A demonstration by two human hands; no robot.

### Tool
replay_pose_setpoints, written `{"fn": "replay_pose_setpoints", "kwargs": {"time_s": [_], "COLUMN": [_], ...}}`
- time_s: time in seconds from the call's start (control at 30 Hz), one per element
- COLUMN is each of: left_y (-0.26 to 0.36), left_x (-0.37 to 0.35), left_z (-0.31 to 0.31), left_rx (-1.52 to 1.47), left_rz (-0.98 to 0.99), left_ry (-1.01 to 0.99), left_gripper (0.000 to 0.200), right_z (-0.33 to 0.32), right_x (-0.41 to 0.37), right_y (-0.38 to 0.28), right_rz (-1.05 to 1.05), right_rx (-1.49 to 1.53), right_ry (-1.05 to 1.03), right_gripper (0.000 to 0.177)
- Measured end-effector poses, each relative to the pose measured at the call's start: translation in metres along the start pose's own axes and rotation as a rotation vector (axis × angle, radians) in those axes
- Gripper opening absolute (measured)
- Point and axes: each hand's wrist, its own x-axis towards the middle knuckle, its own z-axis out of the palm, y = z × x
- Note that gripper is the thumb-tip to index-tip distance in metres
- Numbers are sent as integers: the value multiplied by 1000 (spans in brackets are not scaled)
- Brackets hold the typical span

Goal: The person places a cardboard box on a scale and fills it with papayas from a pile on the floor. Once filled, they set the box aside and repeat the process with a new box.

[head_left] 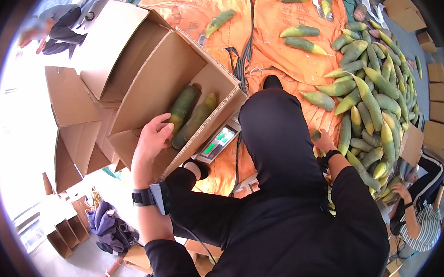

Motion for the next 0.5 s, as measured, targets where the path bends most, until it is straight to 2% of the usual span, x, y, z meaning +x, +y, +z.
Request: {"fn": "replay_pose_setpoints", "kwargs": {"time_s": [0.1, 0.17, 0.23, 0.3, 0.37, 0.43, 0.5], "left_y": [-1, -3, -2, -5, -3, -3, -3], "left_x": [-4, -6, -10, -11, -15, -18, -20], "left_z": [-1, -2, -2, -2, -2, -3, -5], "left_rx": [1, 14, -7, 41, 24, 24, 33], "left_rz": [55, 133, 134, 253, 252, 260, 286], "left_ry": [-13, -26, -17, -12, -7, 1, 10], "left_gripper": [42, 41, 40, 40, 39, 39, 38], "right_z": [-3, 0, 7, 19, 23, 16, 8], "right_x": [-5, -5, -7, 0, 5, -4, -6], "right_y": [-20, -24, -24, -20, -14, -19, -16], "right_rz": [82, 41, 66, 124, 185, 112, 63], "right_rx": [-152, -308, -329, -235, -138, -182, -155], "right_ry": [4, 19, 26, -29, -88, -102, -28], "right_gripper": [60, 52, 49, 49, 49, 50, 49]}}
